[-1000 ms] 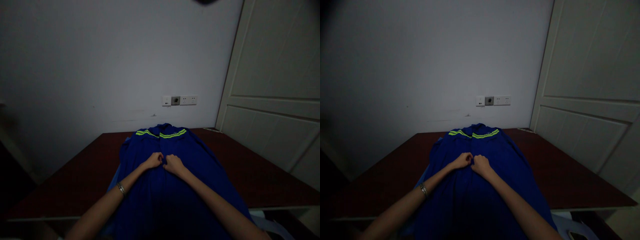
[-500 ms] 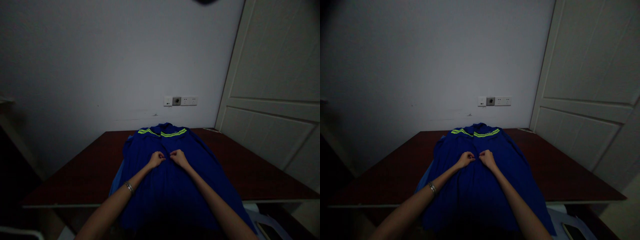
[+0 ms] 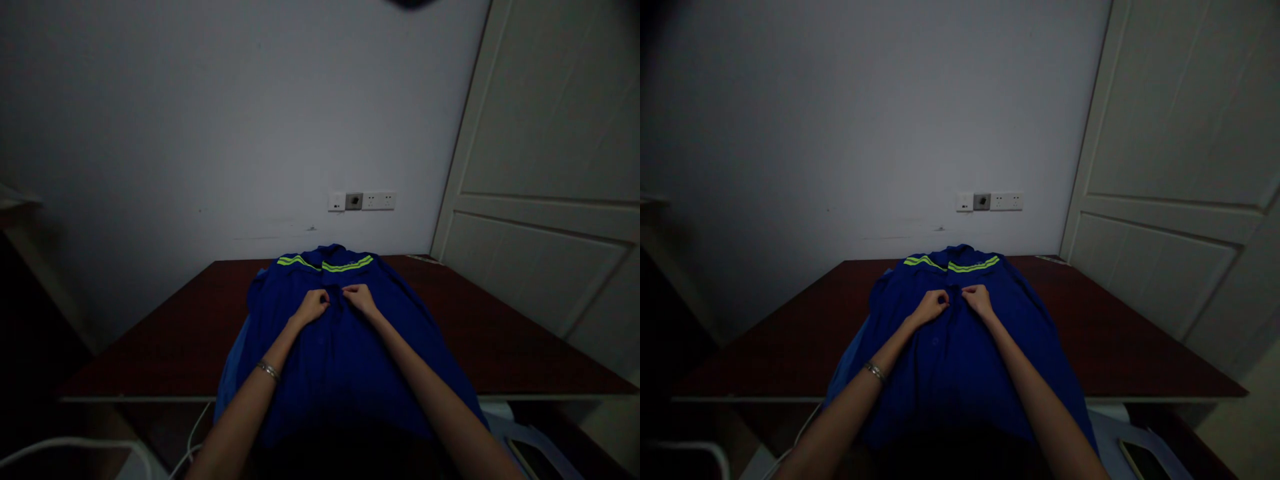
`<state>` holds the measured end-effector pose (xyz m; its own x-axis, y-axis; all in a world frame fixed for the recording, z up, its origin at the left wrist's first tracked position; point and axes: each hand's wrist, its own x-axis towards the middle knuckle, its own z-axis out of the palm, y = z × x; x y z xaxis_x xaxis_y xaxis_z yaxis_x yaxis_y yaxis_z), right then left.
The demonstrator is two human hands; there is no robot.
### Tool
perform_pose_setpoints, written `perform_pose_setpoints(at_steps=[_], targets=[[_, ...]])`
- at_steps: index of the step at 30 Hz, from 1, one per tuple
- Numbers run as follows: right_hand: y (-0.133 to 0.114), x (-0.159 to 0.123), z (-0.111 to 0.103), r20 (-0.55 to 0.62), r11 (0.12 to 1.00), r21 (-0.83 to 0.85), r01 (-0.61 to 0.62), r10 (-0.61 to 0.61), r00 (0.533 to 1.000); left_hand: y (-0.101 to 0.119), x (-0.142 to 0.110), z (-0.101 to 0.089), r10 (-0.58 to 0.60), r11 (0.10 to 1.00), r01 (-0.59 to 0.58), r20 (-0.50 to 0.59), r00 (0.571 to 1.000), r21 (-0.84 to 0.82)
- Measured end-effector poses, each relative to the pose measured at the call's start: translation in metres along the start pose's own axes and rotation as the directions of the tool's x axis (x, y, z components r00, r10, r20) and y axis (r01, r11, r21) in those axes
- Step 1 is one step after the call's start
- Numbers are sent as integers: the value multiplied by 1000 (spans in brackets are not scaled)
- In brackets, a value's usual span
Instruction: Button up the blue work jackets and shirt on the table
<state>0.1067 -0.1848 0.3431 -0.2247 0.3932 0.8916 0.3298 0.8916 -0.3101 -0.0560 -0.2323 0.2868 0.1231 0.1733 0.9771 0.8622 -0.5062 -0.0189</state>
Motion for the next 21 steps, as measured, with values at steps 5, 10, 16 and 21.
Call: perform_pose_setpoints(at_steps=[5, 10, 16, 21], targets=[[13, -7, 8, -10, 994, 105, 17, -16, 1000, 6, -6, 13, -70, 991, 58, -93, 993, -121], [17, -13, 15, 20, 982, 183, 38, -42, 999, 11, -9, 15, -65, 983, 45, -108, 992, -181], [15, -10, 13, 13, 975, 212, 63, -67, 998, 8, -7, 19, -107, 972, 79, -116, 987, -223], [17, -9, 14, -1, 971, 215, 102, -104, 995, 2, -7, 23, -98, 988, 87, -83, 992, -126]])
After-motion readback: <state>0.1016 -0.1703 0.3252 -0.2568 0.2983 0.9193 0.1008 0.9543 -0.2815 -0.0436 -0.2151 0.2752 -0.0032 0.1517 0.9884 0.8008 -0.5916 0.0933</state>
